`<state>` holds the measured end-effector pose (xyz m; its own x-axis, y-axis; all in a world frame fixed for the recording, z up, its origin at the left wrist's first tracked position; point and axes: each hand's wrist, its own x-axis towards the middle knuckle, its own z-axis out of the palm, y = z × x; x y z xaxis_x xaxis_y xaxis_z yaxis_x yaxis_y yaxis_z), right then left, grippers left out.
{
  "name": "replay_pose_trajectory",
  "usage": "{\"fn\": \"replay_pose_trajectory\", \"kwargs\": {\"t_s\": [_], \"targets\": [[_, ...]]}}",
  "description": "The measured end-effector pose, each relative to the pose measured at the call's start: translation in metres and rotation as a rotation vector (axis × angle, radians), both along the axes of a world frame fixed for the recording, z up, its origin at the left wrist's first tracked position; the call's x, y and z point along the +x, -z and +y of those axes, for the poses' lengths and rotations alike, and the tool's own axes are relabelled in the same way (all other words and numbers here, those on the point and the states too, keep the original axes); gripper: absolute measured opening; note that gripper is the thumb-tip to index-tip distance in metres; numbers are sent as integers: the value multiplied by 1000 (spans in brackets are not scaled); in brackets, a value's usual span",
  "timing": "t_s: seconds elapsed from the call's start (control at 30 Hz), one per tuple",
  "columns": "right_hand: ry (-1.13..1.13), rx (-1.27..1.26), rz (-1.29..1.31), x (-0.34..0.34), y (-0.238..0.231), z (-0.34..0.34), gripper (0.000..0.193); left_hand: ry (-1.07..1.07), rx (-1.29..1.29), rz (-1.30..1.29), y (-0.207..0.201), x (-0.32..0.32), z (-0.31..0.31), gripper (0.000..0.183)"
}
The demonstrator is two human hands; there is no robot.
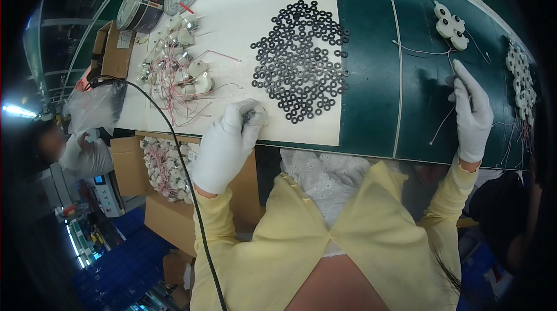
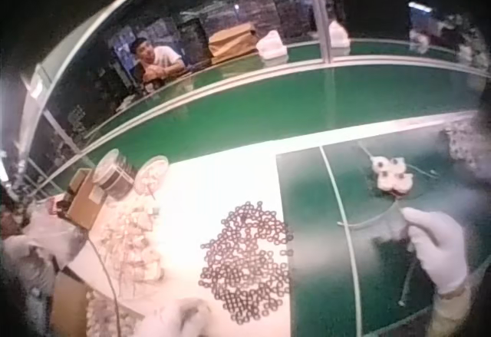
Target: The person sits at a factory assembly station and repeatedly picks up small black circular components from a pile on a white sheet. They insert these components into white plastic housings with attached wires, then place the assembled units onto a green work surface. The person also occasionally gathers and spreads the pile of black components to access them.
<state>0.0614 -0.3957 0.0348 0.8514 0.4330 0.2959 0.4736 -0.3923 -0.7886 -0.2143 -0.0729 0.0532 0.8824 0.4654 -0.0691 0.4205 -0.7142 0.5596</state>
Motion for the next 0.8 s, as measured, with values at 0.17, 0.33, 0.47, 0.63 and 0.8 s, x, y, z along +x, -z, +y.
{"fn": "replay_pose_trajectory", "kwargs": {"t_s": [0.17, 0.33, 0.47, 0.63, 0.8], "targets": [[101, 142, -72, -22, -18, 0, 37, -461, -742, -471, 5, -16, -10, 42], [-422, 298, 47, -101, -43, 70, 63, -395, -1138, -674, -12, -17, -43, 51], [-700, 221, -8, -121, -52, 122, 71, -231, -1061, -525, -35, 4, -78, 45], [-553, 386, -20, -106, -41, 106, 64, 320, -543, -418, -38, 25, -56, 51], [-119, 69, 360, -58, -64, 49, 53, 16, 571, -314, -38, 48, 26, 31]]}}
